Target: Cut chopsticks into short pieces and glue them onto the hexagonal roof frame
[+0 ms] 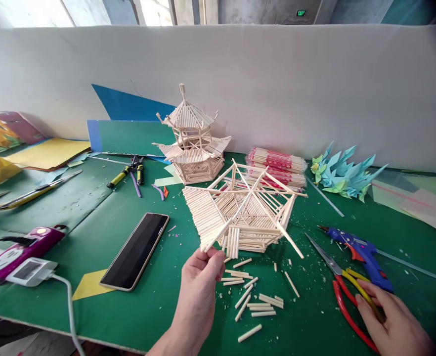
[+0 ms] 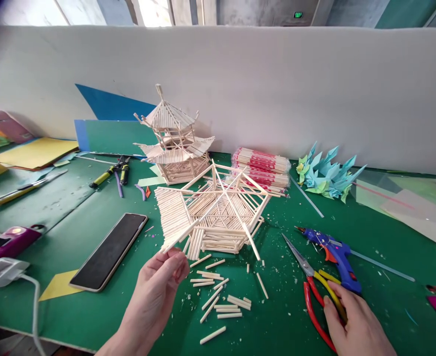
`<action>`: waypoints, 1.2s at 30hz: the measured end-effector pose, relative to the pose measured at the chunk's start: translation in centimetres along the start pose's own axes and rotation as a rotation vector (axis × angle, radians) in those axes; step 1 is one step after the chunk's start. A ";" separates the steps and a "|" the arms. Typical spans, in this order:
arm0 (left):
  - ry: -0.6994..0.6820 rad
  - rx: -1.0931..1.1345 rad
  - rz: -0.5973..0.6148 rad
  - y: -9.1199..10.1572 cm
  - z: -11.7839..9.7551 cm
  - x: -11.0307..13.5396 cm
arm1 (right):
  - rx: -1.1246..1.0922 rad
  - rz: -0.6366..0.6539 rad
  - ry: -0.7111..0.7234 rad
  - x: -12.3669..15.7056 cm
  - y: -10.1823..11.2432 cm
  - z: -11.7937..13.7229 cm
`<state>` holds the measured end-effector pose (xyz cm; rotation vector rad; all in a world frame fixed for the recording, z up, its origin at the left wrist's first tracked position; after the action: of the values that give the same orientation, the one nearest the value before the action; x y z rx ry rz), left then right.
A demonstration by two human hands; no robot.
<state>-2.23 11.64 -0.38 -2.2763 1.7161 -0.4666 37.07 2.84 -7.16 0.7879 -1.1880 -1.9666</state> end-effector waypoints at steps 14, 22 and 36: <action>0.025 0.114 0.003 -1.1 0.0 -0.7 | 0.068 0.070 0.011 0.4 -0.8 -0.1; 0.042 0.146 -0.027 -1.2 0.2 -0.6 | 0.078 0.101 -0.015 0.3 -1.0 -0.3; 0.042 0.146 -0.064 -1.1 0.4 -0.8 | 0.061 0.090 -0.025 0.9 0.2 1.8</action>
<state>-1.31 12.68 -0.46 -2.2372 1.5763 -0.6360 35.18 2.93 -6.39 0.7295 -1.2818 -1.8796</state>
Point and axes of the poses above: each hand's wrist, its own x-axis away from the middle knuckle, its own y-axis out of the back of the hand, z = x × y, the point moved 9 cm from there along -x, towards the middle knuckle, and after that the axes turned 15 degrees about -y, right-handed, at the moved point
